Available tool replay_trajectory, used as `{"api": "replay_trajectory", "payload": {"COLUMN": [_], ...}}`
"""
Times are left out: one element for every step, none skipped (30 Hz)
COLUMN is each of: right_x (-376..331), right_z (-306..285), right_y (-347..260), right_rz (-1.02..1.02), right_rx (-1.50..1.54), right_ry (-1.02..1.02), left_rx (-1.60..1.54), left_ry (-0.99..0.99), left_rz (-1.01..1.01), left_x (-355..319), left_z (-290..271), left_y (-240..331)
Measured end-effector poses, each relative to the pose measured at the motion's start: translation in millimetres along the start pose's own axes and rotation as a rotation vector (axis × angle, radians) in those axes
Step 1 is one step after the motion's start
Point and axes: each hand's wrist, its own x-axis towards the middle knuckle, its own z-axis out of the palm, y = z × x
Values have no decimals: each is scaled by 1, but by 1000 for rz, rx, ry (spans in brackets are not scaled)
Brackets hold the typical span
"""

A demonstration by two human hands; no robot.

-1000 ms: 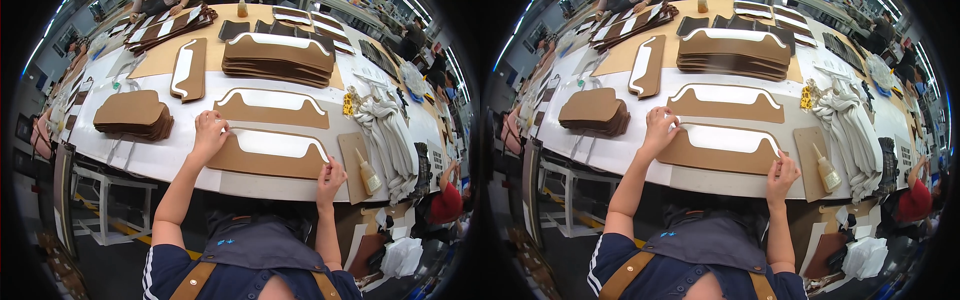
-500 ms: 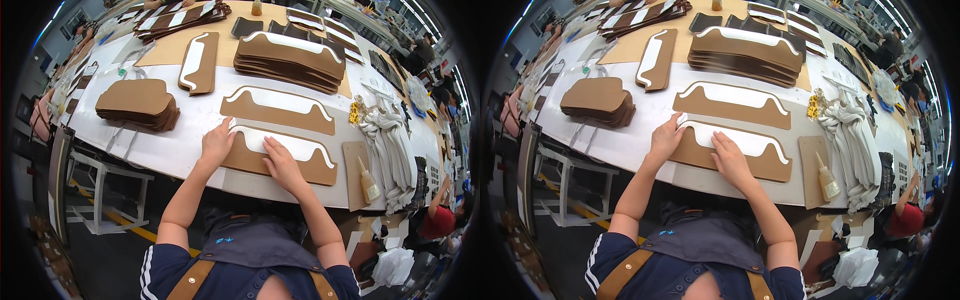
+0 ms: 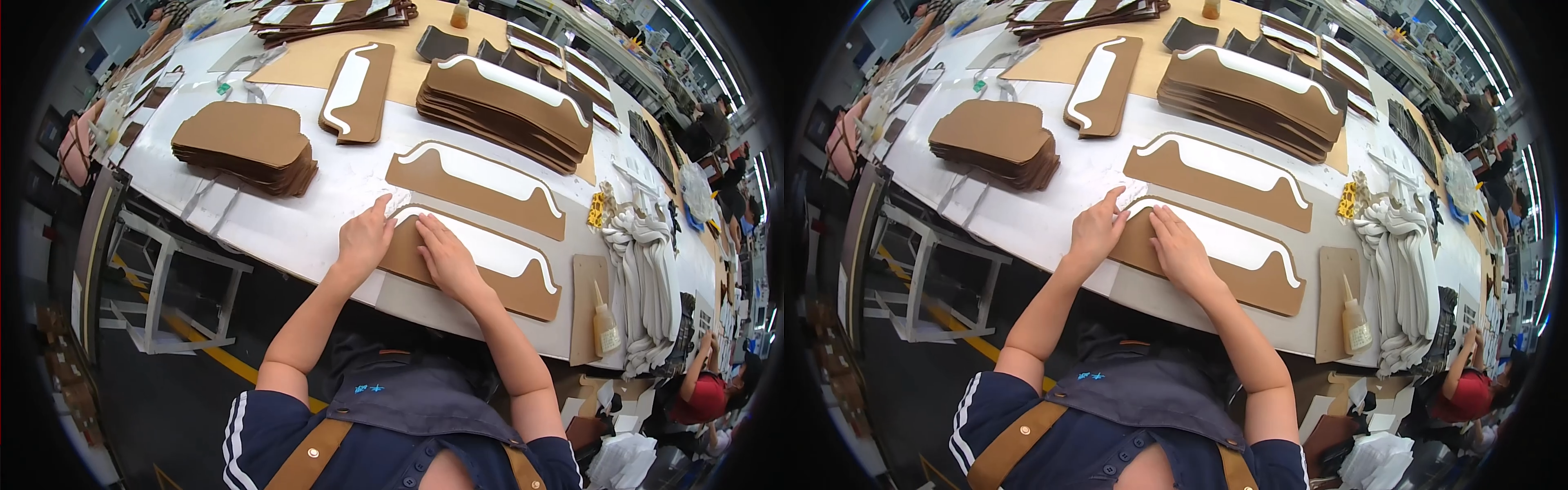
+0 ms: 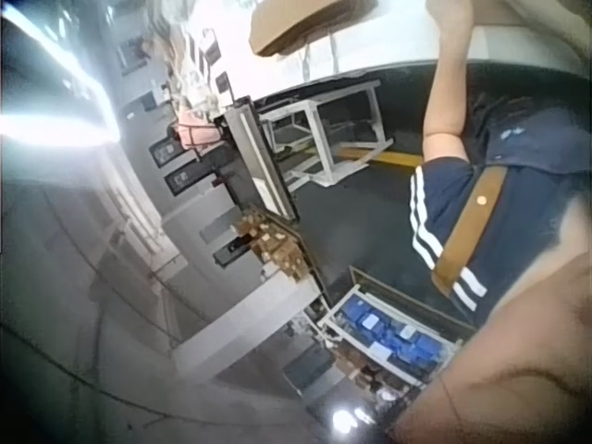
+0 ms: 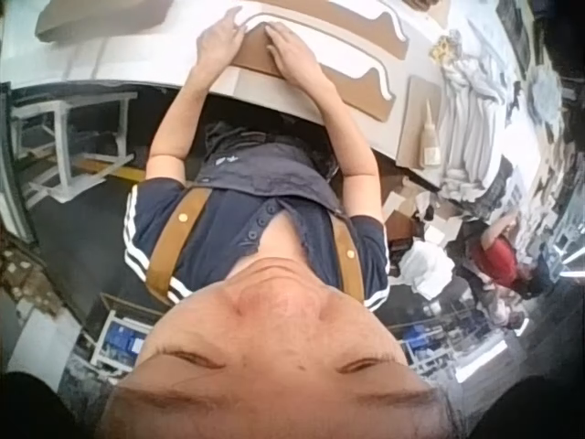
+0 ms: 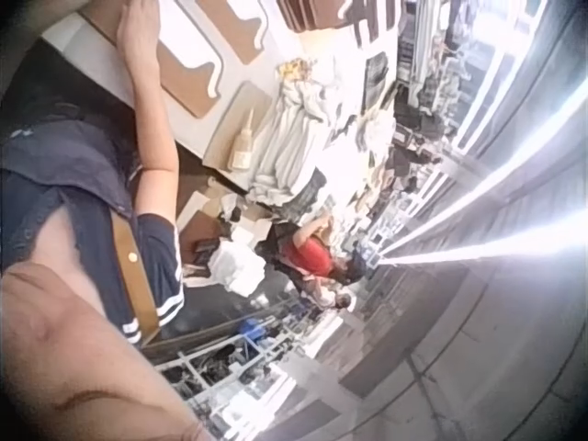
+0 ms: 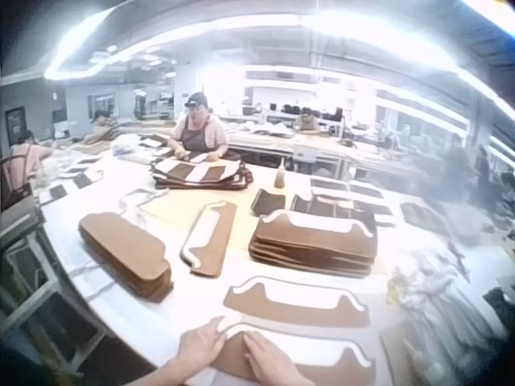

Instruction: Applying glue and attaching white material components to brown leather pieces at a workshop table.

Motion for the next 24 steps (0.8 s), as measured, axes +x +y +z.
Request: {"api": "replay_trajectory", "payload": {"right_x": [2, 3, 4, 5, 5, 6, 7, 8, 9, 11, 12, 13, 14, 15, 16, 16, 16, 17, 17, 17, 18, 18, 18, 18], "right_z": [1, 2, 3, 3, 3, 3, 4, 4, 5, 5, 6, 6, 7, 8, 9, 11, 13, 15, 15, 16, 16, 16, 16, 17], "right_y": [-1, -1, -1, -1, -1, -1, -1, -1, -2, -2, -4, -5, -5, -5, -5, -5, -5, -5, -6, -7, -7, -7, -6, -6], "right_rz": [-8, 2, 12, 5, 4, 5, 2, -6, -15, -18, -25, -33, -38, -45, -52, -56, -63, -71, -77, -80, -78, -78, -72, -68], "right_rx": [2, 4, 6, 7, 16, 25, 25, 35, 45, 46, 47, 49, 50, 49, 48, 49, 50, 52, 53, 46, 38, 39, 28, 17], "right_ry": [-6, -9, -11, -16, -14, -11, -14, -14, -13, -16, -14, -10, -13, -12, -11, -14, -5, 3, -1, 5, 13, 10, 10, 11], "left_rx": [0, -10, -20, -20, -22, -25, -25, -31, -36, -36, -43, -49, -48, -66, -84, -83, -103, -122, -122, -131, -141, -142, -157, -172], "left_ry": [4, 1, -2, 2, -5, -13, -11, -4, 3, 5, 17, 31, 34, 67, 99, 102, 109, 118, 121, 131, 136, 135, 107, 80], "left_rz": [-9, -18, -26, -34, -47, -58, -63, -66, -70, -74, -73, -71, -76, -65, -52, -57, -52, -49, -55, -57, -56, -59, -75, -91], "left_x": [-1, -2, -3, -4, -5, -6, -7, -8, -9, -10, -11, -12, -13, -15, -16, -16, -17, -18, -19, -21, -20, -22, -24, -27], "left_z": [0, 0, 0, 0, 0, 0, 0, 0, 0, 0, 0, 0, 2, 5, 6, 7, 7, 6, 4, 3, 1, -2, -7, -10], "left_y": [-1, -1, -2, -3, -3, -4, -5, -6, -7, -8, -9, -11, -13, -15, -14, -14, -14, -14, -14, -15, -14, -12, -11, -11]}}
